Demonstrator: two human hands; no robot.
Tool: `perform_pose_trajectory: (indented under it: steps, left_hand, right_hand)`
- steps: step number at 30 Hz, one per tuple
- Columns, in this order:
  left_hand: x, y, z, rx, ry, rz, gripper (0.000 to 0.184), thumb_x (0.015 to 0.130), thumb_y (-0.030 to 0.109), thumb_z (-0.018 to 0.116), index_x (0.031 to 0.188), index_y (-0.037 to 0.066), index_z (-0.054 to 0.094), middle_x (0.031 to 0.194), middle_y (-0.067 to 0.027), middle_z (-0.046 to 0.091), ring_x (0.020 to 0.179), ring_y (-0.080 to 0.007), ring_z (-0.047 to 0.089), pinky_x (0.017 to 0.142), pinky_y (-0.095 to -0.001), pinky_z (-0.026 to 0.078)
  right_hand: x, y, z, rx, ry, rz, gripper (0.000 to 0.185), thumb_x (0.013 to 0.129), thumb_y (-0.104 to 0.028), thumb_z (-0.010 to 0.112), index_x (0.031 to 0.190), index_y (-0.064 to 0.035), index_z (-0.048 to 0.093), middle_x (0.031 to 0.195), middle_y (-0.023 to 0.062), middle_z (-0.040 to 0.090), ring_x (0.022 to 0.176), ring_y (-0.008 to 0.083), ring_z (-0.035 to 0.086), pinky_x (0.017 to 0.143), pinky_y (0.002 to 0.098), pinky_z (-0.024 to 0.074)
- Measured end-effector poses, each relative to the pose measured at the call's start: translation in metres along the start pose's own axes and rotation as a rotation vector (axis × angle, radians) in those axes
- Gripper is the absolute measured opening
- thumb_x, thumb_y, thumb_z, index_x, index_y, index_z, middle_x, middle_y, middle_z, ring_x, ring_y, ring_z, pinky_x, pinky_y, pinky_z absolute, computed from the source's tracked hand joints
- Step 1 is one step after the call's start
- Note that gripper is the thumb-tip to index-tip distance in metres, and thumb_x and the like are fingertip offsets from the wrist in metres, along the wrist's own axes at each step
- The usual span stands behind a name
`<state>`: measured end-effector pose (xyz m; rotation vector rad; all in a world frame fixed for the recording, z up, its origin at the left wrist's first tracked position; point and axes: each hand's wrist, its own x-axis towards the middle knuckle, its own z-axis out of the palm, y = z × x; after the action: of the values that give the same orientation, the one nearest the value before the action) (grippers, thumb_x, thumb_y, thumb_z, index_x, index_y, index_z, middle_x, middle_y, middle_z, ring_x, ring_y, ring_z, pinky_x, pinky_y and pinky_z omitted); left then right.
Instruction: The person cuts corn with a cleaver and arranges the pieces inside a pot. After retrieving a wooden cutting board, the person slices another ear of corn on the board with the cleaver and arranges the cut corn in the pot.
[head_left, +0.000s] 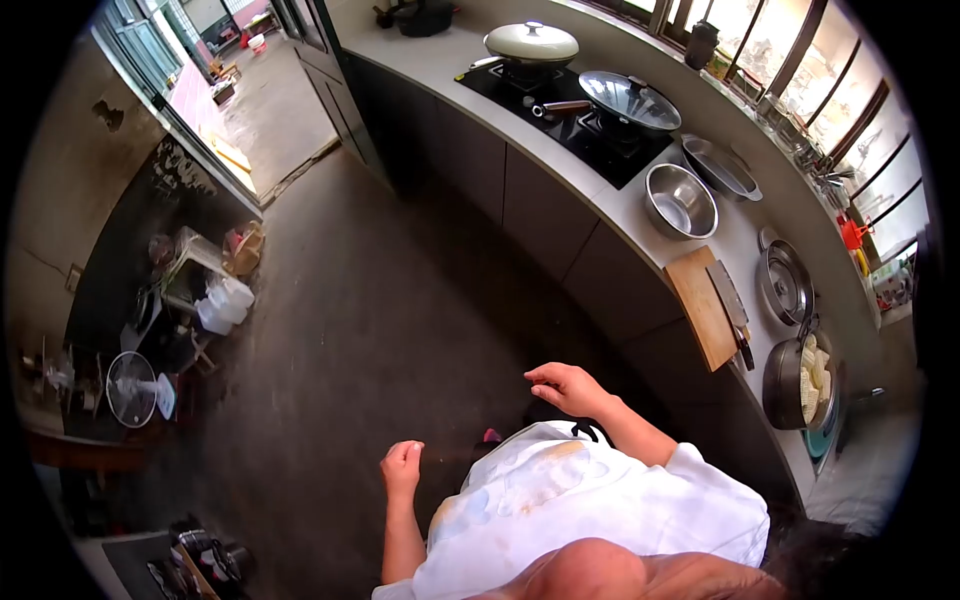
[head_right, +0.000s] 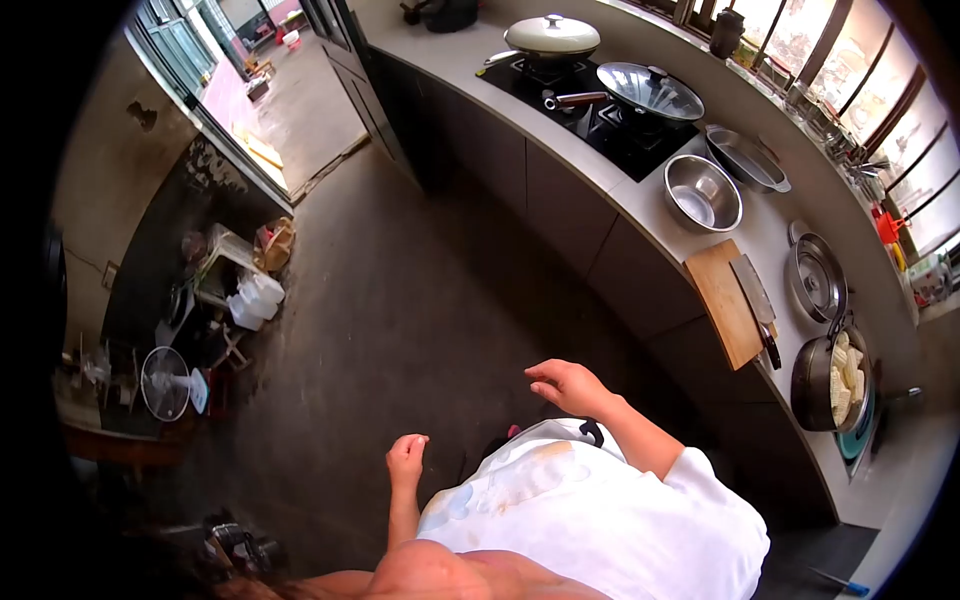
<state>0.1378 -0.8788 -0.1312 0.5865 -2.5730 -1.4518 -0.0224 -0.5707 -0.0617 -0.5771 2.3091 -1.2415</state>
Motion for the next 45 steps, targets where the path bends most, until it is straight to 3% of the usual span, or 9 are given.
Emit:
perform_pose_trajectory:
  steps: [10,21,25,30,32,37,38,39,45]
  left_hand:
    - [0.062,-0.003,0.025,-0.078,-0.025,-0.008,0.014,0.082,0.013,0.057,0.080,0.002,0.065,0.079,-0.0121,0.065,0.076,-0.0266,0.063,0.071,-0.0348,0.049]
    - [0.060,-0.038,0.009,0.046,0.376,-0.397,0.018,0.082,0.020,0.058,0.083,0.003,0.064,0.078,-0.0153,0.063,0.074,-0.0303,0.062,0.068,-0.0368,0.049]
    - [0.003,-0.055,-0.007,-0.003,0.507,-0.594,0.022,0.081,0.026,0.057,0.084,0.004,0.063,0.083,-0.0165,0.062,0.077,-0.0338,0.060,0.067,-0.0402,0.047]
    - [-0.055,-0.073,-0.029,0.043,0.726,-0.824,0.028,0.081,0.030,0.052,0.080,0.004,0.062,0.081,-0.0179,0.061,0.078,-0.0373,0.058,0.068,-0.0450,0.046]
    - [-0.067,-0.075,-0.044,-0.027,0.640,-0.916,0.029,0.081,0.031,0.050,0.081,0.004,0.062,0.082,-0.0178,0.062,0.079,-0.0370,0.058,0.069,-0.0449,0.046]
    - [-0.110,-0.123,-0.079,0.018,0.644,-0.933,0.030,0.082,0.033,0.053,0.085,0.006,0.063,0.081,-0.0149,0.062,0.077,-0.0323,0.059,0.067,-0.0405,0.046]
    - [-0.111,-0.128,-0.086,-0.021,0.729,-0.880,0.030,0.082,0.033,0.052,0.082,0.005,0.062,0.081,-0.0148,0.062,0.078,-0.0335,0.059,0.068,-0.0423,0.046]
    - [-0.110,-0.133,-0.096,-0.053,0.814,-0.827,0.030,0.083,0.032,0.051,0.080,0.004,0.061,0.080,-0.0147,0.062,0.078,-0.0348,0.059,0.069,-0.0440,0.046]
    - [-0.088,-0.170,-0.166,-0.083,0.836,-0.777,0.026,0.083,0.030,0.052,0.082,0.005,0.061,0.082,-0.0141,0.062,0.078,-0.0353,0.058,0.069,-0.0433,0.046]
  right_hand:
    - [0.084,-0.003,-0.003,0.028,-0.042,0.004,0.026,0.086,-0.016,0.062,0.109,-0.0054,0.061,0.101,0.0108,0.063,0.090,0.0216,0.063,0.078,0.0303,0.0511]
    - [0.267,-0.020,-0.027,-0.109,-0.332,-0.247,0.026,0.084,-0.016,0.062,0.108,-0.0043,0.061,0.100,0.0136,0.063,0.087,0.0263,0.063,0.075,0.0320,0.0510]
    - [0.298,-0.055,0.032,-0.062,-0.505,-0.257,0.025,0.087,-0.012,0.060,0.110,-0.0005,0.058,0.099,0.0109,0.063,0.093,0.0177,0.062,0.079,0.0276,0.0499]
    - [0.326,-0.073,0.136,-0.011,-0.757,-0.288,0.026,0.089,-0.011,0.058,0.111,0.0039,0.057,0.101,0.0115,0.062,0.093,0.0167,0.061,0.082,0.0261,0.0481]
    - [0.333,-0.088,0.168,-0.020,-0.842,-0.311,0.024,0.089,-0.010,0.058,0.110,0.0036,0.057,0.101,0.0118,0.062,0.091,0.0168,0.061,0.081,0.0258,0.0484]
    - [0.318,-0.127,0.263,-0.051,-0.894,-0.467,0.024,0.088,-0.010,0.059,0.108,0.0036,0.058,0.100,0.0116,0.063,0.090,0.0165,0.061,0.079,0.0265,0.0489]
    - [0.315,-0.131,0.275,-0.092,-0.913,-0.493,0.024,0.088,-0.010,0.059,0.108,0.0035,0.059,0.100,0.0117,0.063,0.090,0.0169,0.062,0.079,0.0271,0.0491]
    - [0.312,-0.143,0.288,-0.092,-0.912,-0.491,0.024,0.088,-0.010,0.059,0.108,0.0035,0.059,0.100,0.0117,0.063,0.090,0.0169,0.062,0.079,0.0271,0.0491]
    - [0.320,-0.208,0.365,-0.101,-0.980,-0.418,0.025,0.087,-0.010,0.059,0.108,0.0035,0.059,0.099,0.0126,0.064,0.094,0.0179,0.062,0.082,0.0286,0.0484]
